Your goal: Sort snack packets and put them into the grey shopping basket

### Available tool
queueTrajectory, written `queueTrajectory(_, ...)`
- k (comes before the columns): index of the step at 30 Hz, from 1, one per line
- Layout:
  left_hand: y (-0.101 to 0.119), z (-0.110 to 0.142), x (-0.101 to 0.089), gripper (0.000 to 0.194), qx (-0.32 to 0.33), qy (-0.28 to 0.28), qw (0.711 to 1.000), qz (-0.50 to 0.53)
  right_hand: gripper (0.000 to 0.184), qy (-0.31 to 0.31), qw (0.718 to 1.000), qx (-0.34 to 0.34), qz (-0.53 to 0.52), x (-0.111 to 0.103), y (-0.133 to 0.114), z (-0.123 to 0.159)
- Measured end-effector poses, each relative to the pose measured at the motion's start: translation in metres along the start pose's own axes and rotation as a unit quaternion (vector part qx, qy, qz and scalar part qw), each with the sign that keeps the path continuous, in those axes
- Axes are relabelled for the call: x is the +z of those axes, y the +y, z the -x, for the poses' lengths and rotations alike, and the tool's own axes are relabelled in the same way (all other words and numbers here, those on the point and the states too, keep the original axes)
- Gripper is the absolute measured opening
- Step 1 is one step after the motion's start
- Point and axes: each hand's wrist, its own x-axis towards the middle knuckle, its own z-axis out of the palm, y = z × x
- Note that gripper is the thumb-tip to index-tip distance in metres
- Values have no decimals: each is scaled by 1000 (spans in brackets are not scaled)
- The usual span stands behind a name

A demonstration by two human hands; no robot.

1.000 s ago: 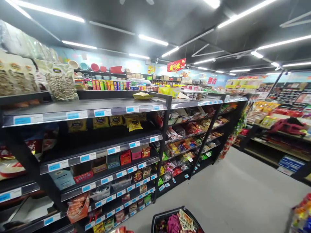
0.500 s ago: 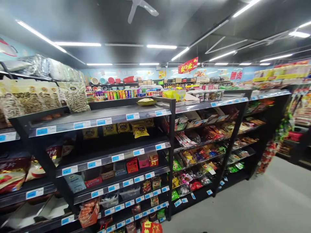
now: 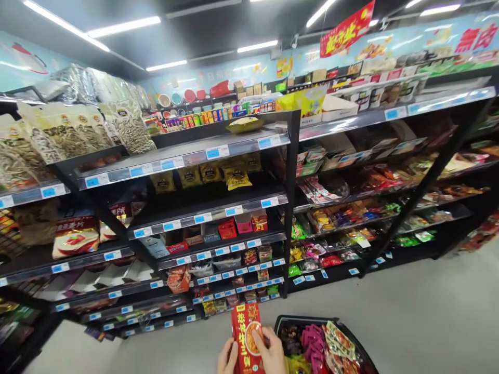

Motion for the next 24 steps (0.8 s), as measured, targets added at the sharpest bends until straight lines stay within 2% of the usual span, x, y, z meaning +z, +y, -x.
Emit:
queueTrajectory(5,-9,0,-8,57,13,-32,999,6,44,-12,996,65,-63,-5,-8,14)
queueTrajectory(11,4,1,-19,47,28,-89,995,-20,42,-47,999,15,-10,-5,-18,16)
queueTrajectory(13,5,-1,-22,47,34,-92,995,-22,43,-52,999,4,0,-2,-19,16)
queueTrajectory(16,6,-3,-25,50,37,-67,997,-28,44,-62,998,12,-11,2,-18,19)
queueTrajectory(19,8,-1,-25,56,21,-26,999,-24,44,-45,997,36,-56,2,-19,22)
queueTrajectory(24,17,8,-28,84,3,37,999,-9,50,62,990,79,-97,-8,-20,19)
